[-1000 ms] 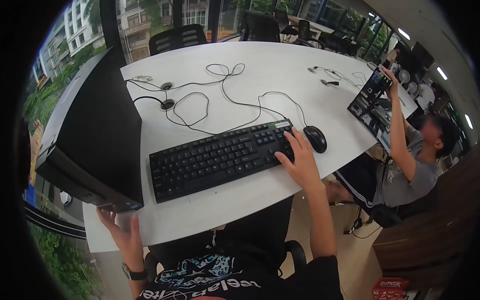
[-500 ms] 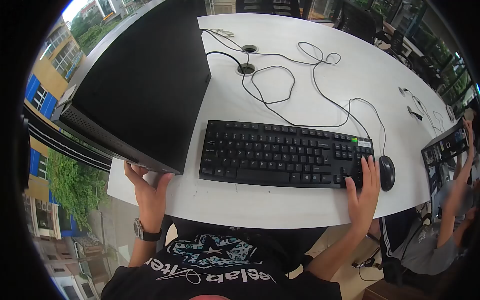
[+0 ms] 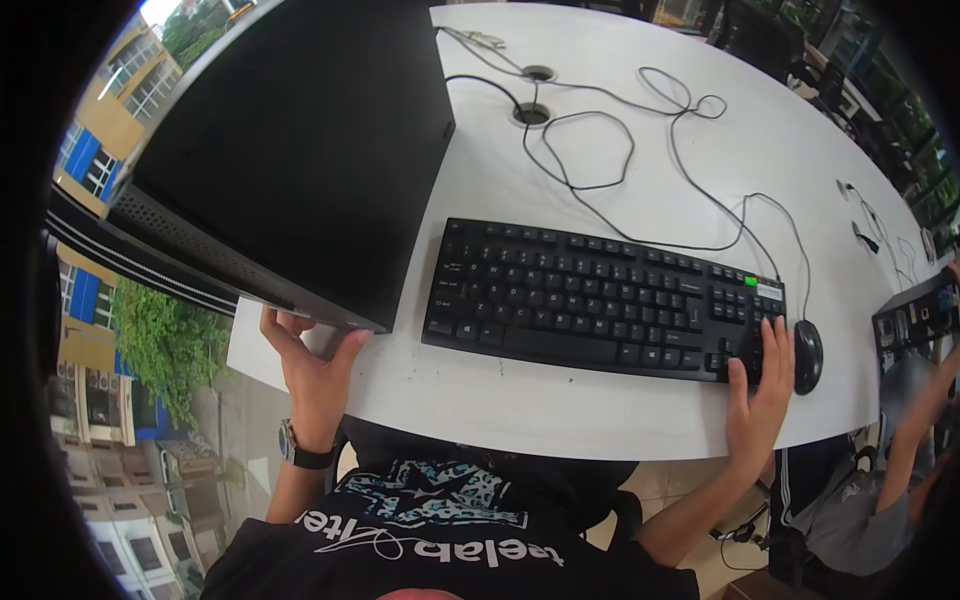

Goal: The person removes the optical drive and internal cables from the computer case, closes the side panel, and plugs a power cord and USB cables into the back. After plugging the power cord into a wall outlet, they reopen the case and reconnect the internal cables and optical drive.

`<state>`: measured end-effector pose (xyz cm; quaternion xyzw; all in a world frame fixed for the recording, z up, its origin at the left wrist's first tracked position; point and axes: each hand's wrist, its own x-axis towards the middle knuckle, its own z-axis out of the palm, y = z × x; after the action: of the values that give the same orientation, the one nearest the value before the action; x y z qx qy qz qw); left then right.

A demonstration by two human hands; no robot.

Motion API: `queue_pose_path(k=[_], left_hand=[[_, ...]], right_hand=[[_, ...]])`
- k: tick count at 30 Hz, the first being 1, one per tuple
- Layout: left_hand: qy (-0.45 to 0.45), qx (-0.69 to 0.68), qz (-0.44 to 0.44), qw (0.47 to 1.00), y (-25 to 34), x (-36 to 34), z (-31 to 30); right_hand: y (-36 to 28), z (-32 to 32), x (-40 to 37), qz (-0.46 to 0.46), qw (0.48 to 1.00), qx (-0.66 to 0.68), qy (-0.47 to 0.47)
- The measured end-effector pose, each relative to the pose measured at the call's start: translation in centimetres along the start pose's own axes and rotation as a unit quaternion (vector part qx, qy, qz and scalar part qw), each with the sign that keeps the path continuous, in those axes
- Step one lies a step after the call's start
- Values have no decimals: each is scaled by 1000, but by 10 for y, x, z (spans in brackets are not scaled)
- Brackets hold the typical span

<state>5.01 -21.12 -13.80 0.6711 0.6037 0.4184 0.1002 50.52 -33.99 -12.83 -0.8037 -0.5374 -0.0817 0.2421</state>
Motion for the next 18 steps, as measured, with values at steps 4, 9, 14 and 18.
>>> queue_pose_path(k=[4,9,14,18], left_hand=[[5,-13,-26,1000,3,-1,-1],[7,-1,-11,1000,-4,-1,0],[48,-16,28,998,-6,-2,5],[26,-20,20,999,-5,0,2]], right_hand=[[-1,0,-1,1,1000,22,-3],[3,2,1,-12,1000,7,-27],[6,5,1,-8,1000,-8,-21],[9,5,-1,-12,1000,-16,-18]])
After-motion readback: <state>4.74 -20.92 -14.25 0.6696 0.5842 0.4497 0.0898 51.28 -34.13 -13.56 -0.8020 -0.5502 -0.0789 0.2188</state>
